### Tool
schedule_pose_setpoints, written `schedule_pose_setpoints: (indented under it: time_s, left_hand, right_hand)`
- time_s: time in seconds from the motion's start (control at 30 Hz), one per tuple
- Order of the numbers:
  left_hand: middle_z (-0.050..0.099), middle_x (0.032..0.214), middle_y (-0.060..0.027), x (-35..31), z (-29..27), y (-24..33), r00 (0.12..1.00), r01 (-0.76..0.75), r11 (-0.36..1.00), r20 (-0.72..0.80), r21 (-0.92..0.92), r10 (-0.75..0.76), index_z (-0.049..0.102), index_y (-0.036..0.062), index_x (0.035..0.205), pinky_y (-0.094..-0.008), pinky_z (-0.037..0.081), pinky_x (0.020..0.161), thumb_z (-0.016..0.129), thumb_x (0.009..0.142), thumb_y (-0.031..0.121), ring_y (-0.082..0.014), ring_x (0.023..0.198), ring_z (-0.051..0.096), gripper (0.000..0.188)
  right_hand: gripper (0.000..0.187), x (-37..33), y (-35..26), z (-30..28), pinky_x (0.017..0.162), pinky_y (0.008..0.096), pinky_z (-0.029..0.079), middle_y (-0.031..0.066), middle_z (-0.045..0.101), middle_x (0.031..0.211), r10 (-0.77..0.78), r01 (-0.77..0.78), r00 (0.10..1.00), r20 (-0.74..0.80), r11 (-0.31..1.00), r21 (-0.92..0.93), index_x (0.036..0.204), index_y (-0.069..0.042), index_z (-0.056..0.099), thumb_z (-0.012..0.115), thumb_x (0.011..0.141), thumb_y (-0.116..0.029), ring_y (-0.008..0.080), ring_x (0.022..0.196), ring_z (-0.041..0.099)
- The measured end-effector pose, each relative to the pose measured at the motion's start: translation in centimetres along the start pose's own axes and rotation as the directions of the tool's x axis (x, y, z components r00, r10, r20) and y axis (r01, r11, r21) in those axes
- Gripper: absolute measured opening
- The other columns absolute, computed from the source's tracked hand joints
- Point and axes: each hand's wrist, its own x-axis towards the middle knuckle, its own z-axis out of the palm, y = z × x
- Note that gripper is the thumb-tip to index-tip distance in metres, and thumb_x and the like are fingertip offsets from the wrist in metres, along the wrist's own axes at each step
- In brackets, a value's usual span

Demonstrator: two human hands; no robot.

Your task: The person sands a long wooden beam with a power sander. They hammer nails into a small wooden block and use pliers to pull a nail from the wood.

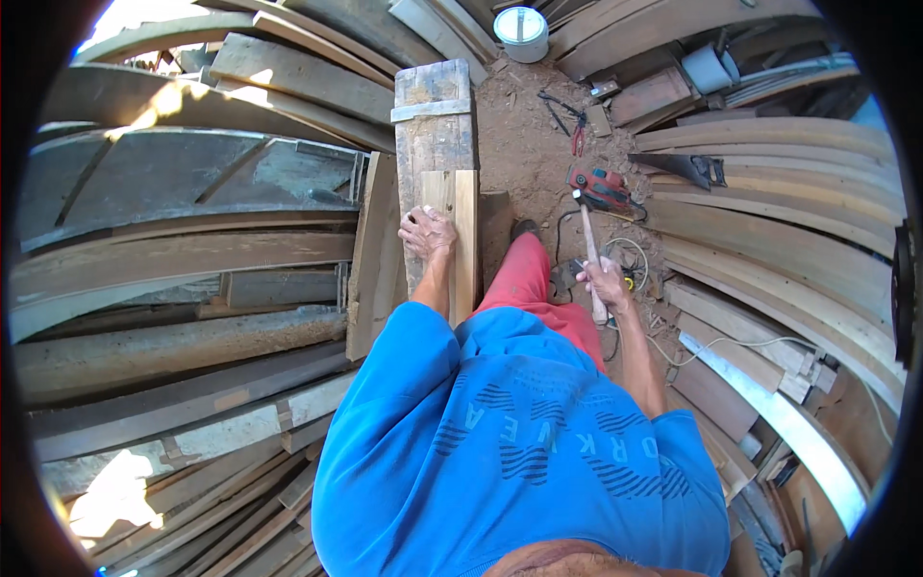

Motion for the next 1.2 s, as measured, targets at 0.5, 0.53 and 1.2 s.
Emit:
schedule_pose_setpoints:
  time_s: [0.5,0.53,1.2]
  left_hand:
    - [0.054,0.121,-0.0157,-0.5,1.2,0.6,0.998,0.005,0.999,-0.066,0.044,-0.002,0.06,0.0103,0.109,-0.0523,0.045,0.092,0.05,0.099,0.038,-0.0367,0.113,0.051,0.031]
    - [0.053,0.121,-0.015,-0.3,1.1,0.4,0.997,0.016,0.998,-0.071,0.053,-0.012,0.059,0.0102,0.109,-0.0521,0.045,0.092,0.05,0.098,0.038,-0.0363,0.114,0.051,0.031]
    - [0.044,0.141,-0.0274,6.2,1.1,-8.0,0.724,-0.524,0.757,0.264,-0.391,0.638,0.05,0.0026,0.136,-0.0575,0.034,0.112,0.07,0.089,0.038,-0.0443,0.131,0.042,0.062]
  right_hand:
    - [0.041,0.6,-9.5,10.2,0.053,0.0287,0.05,0.0093,0.071,0.079,-0.386,0.41,0.91,-0.149,0.893,0.189,0.097,0.003,0.064,0.063,0.098,-0.038,0.0115,0.058,0.063]
    - [0.042,0.3,-10.1,10.9,0.053,0.0291,0.05,0.0091,0.071,0.078,-0.396,0.417,0.907,-0.144,0.893,0.168,0.096,0.003,0.064,0.063,0.098,-0.039,0.0115,0.058,0.063]
    - [0.038,-7.1,-2.5,21.5,0.055,0.0279,0.049,0.0084,0.069,0.078,-0.322,0.379,0.884,-0.34,0.918,0.116,0.093,0.001,0.065,0.059,0.1,-0.036,0.0098,0.059,0.06]
